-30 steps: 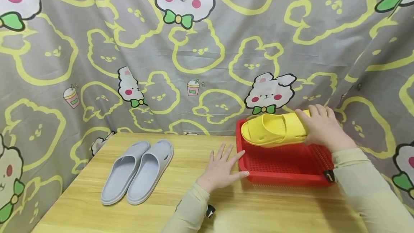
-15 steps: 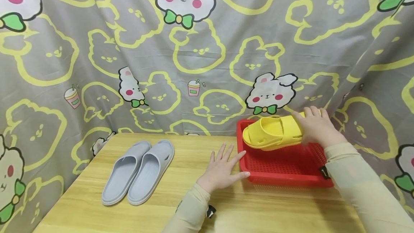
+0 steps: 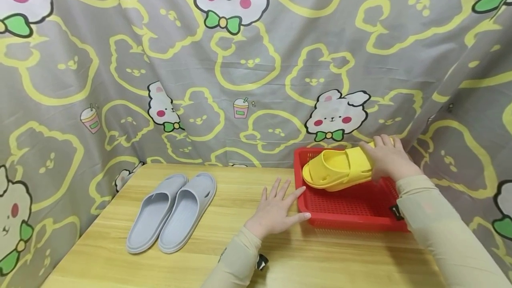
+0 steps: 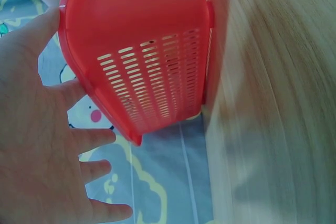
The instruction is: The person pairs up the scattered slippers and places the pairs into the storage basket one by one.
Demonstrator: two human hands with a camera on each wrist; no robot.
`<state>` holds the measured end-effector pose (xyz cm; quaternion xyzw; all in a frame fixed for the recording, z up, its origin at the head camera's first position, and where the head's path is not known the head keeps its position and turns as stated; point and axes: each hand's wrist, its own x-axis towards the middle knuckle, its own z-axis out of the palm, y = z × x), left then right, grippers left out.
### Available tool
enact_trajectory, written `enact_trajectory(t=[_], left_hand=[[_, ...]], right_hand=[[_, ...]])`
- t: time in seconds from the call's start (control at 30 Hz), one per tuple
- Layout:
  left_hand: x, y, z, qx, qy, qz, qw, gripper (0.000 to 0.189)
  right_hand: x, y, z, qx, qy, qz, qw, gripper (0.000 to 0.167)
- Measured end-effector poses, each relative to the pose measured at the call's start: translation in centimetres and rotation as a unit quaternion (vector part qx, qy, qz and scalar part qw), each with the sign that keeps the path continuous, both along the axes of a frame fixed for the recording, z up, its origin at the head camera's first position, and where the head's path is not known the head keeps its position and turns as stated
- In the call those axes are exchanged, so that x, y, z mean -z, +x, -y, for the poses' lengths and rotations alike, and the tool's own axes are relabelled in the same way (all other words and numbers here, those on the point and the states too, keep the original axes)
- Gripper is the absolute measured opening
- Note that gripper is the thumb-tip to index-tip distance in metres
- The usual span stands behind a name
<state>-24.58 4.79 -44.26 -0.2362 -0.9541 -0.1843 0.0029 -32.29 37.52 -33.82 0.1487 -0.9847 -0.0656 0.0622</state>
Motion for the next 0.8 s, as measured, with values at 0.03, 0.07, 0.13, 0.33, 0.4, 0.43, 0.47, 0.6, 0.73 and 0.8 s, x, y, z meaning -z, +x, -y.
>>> enact_trajectory(t=[0.03, 0.07, 0.13, 0.33, 0.4, 0.43, 0.47, 0.6, 0.73, 0.8], left_hand=[[0.0, 0.0, 0.0, 0.0, 0.0, 0.002, 1.0, 0.071], [0.0, 0.0, 0.0, 0.0, 0.0, 0.003, 1.0, 0.071], [0.1, 0.0, -0.1, 0.001, -0.001, 0.004, 1.0, 0.071], [0.1, -0.1, -0.1, -0.001, 0.002, 0.004, 1.0, 0.071], [0.2, 0.0, -0.2, -0.003, 0.001, 0.003, 1.0, 0.071], [0.2, 0.0, -0.2, -0.003, 0.001, 0.003, 1.0, 0.071], [0.2, 0.0, -0.2, -0.003, 0.001, 0.003, 1.0, 0.071], [0.3, -0.1, -0.2, -0.005, 0.003, 0.004, 1.0, 0.071], [0.5, -0.2, -0.2, -0.008, 0.004, 0.006, 0.9999, 0.071], [0.5, -0.2, -0.2, -0.008, 0.003, 0.006, 0.9999, 0.071]], right_hand=[[0.1, -0.1, 0.0, 0.001, -0.001, 0.001, 1.0, 0.11], [0.2, -0.1, 0.0, 0.002, -0.001, 0.001, 1.0, 0.11], [0.3, -0.2, 0.0, 0.003, -0.002, 0.003, 1.0, 0.11], [0.7, -0.5, -0.1, 0.002, -0.013, 0.011, 0.9998, 0.11], [0.8, -0.5, -0.3, 0.003, -0.017, 0.015, 0.9997, 0.11], [1.0, -0.6, -0.4, 0.004, -0.019, 0.018, 0.9996, 0.11], [1.1, -0.7, -0.5, 0.007, -0.02, 0.022, 0.9995, 0.11], [1.5, -0.9, -0.7, 0.024, -0.024, 0.044, 0.9985, 0.111], [1.8, -1.0, -0.8, 0.033, -0.026, 0.056, 0.9976, 0.109], [1.9, -1.0, -0.9, 0.034, -0.026, 0.057, 0.9975, 0.107]])
